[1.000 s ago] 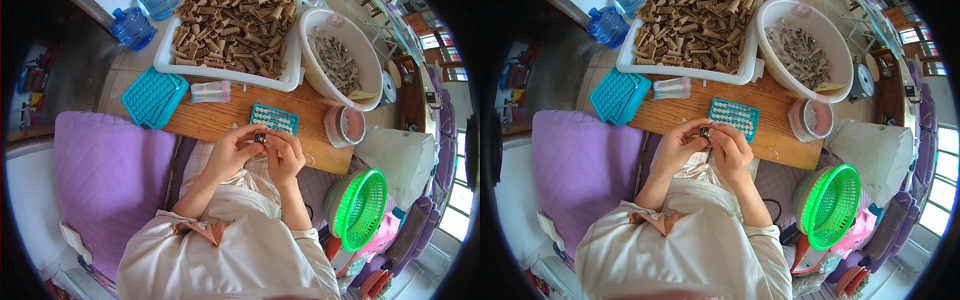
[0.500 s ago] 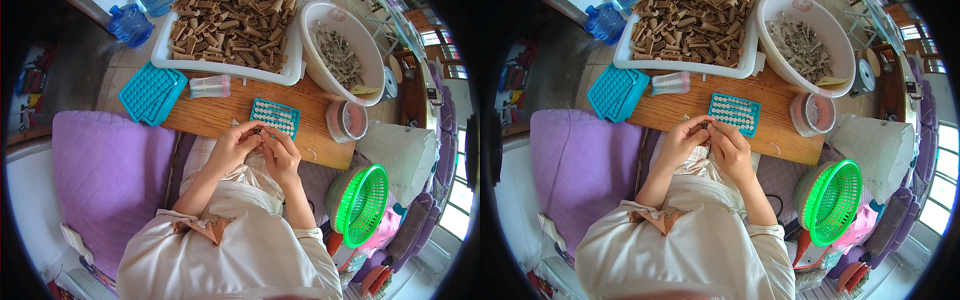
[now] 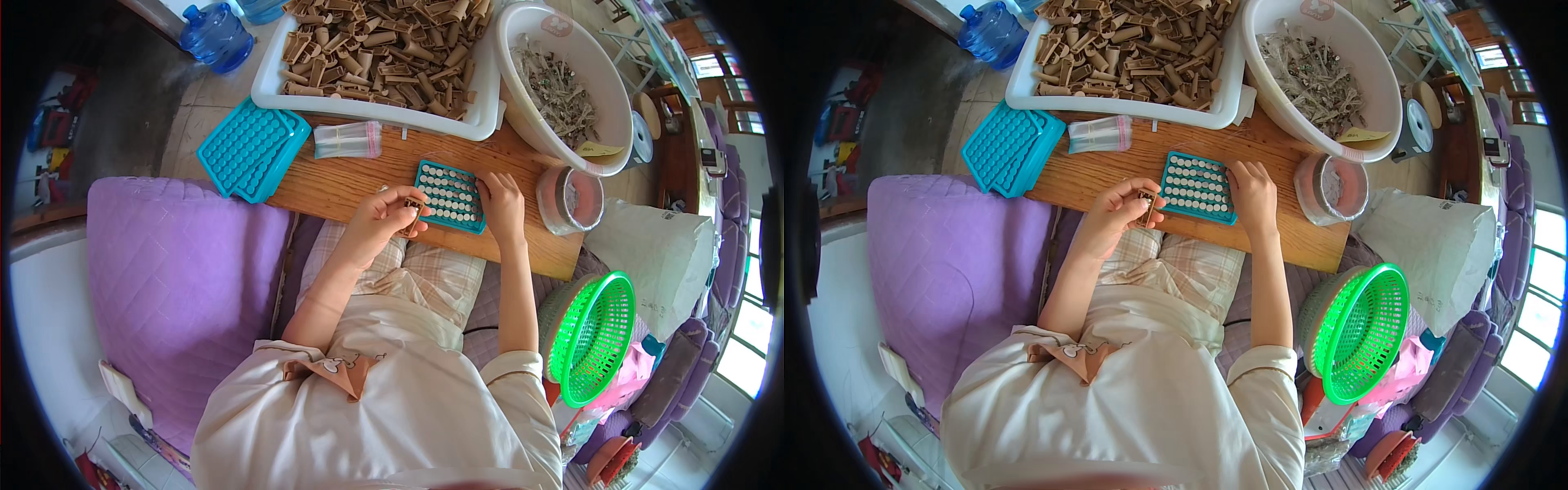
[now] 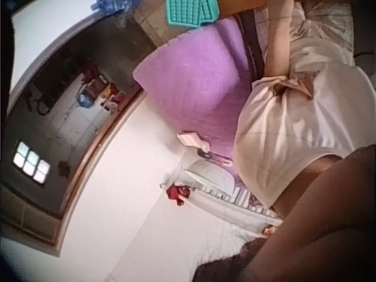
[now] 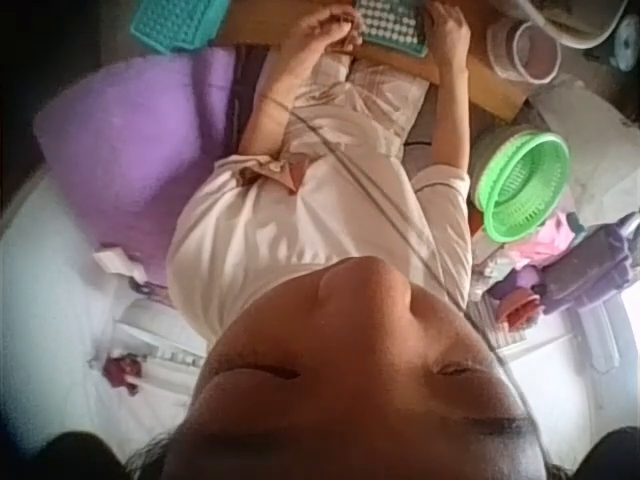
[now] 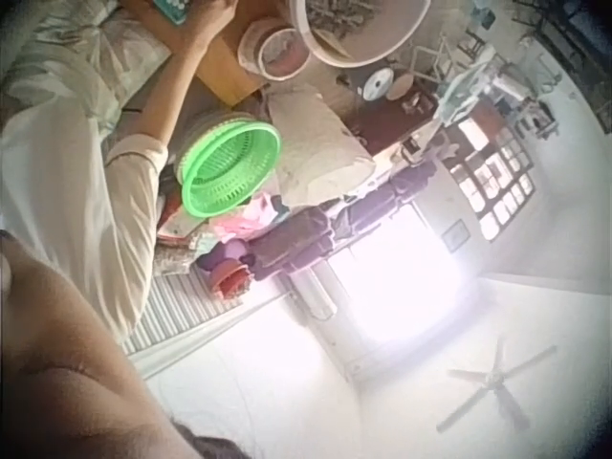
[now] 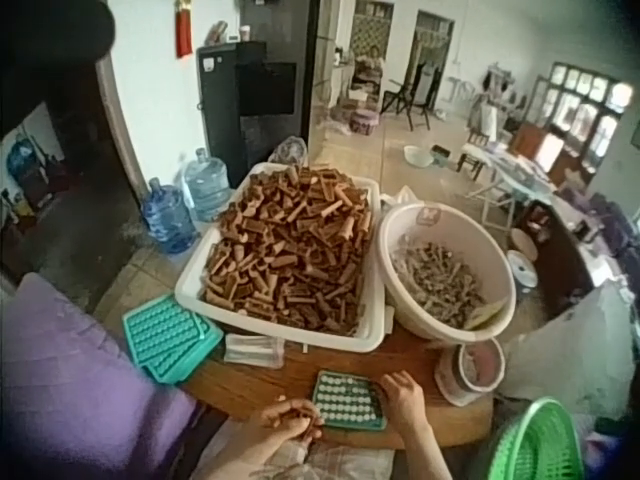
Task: The person assembles small wooden components into blue silicone grids by hand.
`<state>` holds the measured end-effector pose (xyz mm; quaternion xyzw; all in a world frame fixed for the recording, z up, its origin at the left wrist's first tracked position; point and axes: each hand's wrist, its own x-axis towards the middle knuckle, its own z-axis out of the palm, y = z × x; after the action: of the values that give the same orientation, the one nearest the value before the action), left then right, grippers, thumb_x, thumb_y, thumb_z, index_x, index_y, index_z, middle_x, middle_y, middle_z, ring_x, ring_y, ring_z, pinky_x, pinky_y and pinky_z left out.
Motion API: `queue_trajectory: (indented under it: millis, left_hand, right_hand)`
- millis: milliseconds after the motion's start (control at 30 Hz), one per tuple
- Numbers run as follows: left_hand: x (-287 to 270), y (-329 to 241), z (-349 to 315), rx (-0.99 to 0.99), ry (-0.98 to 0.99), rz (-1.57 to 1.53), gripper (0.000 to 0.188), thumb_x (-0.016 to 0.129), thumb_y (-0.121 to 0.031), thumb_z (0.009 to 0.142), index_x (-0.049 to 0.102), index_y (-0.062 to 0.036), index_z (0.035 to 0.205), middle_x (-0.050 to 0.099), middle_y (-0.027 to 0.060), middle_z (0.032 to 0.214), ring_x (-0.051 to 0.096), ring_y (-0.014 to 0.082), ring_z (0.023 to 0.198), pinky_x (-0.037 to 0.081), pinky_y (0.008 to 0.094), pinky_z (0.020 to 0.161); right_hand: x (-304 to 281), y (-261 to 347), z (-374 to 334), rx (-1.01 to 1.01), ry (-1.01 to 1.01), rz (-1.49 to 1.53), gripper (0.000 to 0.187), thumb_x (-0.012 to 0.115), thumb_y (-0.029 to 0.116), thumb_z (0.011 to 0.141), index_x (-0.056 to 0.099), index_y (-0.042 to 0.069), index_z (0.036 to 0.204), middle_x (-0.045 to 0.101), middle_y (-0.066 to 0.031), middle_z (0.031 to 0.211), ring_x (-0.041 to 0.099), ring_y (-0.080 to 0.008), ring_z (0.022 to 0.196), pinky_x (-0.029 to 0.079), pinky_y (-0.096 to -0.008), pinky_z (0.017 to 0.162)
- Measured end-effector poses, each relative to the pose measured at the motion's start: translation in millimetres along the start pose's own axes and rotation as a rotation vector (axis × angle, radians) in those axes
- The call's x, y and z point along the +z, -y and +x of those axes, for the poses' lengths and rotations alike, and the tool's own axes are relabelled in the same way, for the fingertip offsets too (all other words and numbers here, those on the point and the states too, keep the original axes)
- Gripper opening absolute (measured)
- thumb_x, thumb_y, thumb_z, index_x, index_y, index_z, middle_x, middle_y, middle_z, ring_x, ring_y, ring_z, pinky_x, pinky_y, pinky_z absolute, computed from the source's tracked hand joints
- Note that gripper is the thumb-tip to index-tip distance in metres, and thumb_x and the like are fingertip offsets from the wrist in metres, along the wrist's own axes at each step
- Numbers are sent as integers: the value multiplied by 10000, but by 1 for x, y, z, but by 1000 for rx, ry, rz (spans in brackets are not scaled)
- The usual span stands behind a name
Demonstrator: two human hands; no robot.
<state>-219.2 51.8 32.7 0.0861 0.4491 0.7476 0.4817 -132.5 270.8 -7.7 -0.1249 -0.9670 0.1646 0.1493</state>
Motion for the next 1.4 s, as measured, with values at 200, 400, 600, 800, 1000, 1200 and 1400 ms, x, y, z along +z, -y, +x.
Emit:
queue_trajectory:
  millis: [200, 400, 600, 800, 1000, 1200, 1400]
  left_hand:
    - [4, -2, -1, 22, -15, -28, 288, 534, -106, 818, 486, 9, 1077, 578, 96, 908, 575, 134, 752, 469, 232, 638]
    - [12, -3, -3, 46, 33, -24, 322, 524, -57, 816, 457, 24, 1121, 568, 76, 904, 568, 123, 776, 476, 229, 665]
    - [15, 3, -6, 54, 17, 51, 360, 540, -71, 809, 443, 30, 1141, 570, 59, 899, 551, 99, 769, 480, 231, 679]
    - [10, 19, -8, 52, -74, 308, 304, 518, -21, 804, 487, 19, 1105, 604, 63, 806, 543, 72, 707, 453, 209, 641]
    - [17, -6, -12, -20, 59, 619, 285, 545, -51, 783, 523, -5, 1063, 606, 70, 739, 540, 79, 664, 424, 245, 574]
    - [-5, -6, -12, -3, 61, 562, 266, 537, -46, 784, 527, 2, 1045, 594, 54, 764, 554, 86, 691, 434, 227, 595]
    - [-27, -20, -9, 12, 53, 89, 232, 485, -11, 796, 490, 1, 1028, 563, 64, 914, 555, 101, 806, 461, 228, 732]
  right_hand:
    - [-21, 40, 3, 208, -252, 399, 144, 599, 5, 699, 601, 49, 836, 603, -92, 744, 584, -203, 621, 462, -277, 551]
    - [-34, 110, -7, -68, -401, 483, 176, 640, -46, 651, 564, 9, 800, 616, -84, 763, 618, -185, 701, 497, -246, 558]
    - [-26, 110, -14, -139, -372, 500, 184, 630, -59, 648, 544, 12, 794, 608, -88, 773, 618, -208, 708, 500, -256, 568]
    - [-47, 105, -8, 64, 135, 576, 175, 599, -49, 671, 541, 13, 824, 577, -108, 777, 590, -217, 690, 481, -278, 588]
    - [-66, 96, 27, 81, 582, 519, 387, 624, 0, 618, 480, 45, 974, 527, -108, 834, 544, -236, 769, 452, -321, 662]
    - [-60, 100, 70, -234, 755, 455, 405, 654, 72, 632, 513, 39, 1010, 560, -88, 896, 562, -197, 784, 464, -295, 664]
    - [-39, 90, 140, 15, 265, 720, 232, 615, 121, 699, 583, 29, 910, 610, -84, 748, 572, -174, 658, 458, -260, 632]
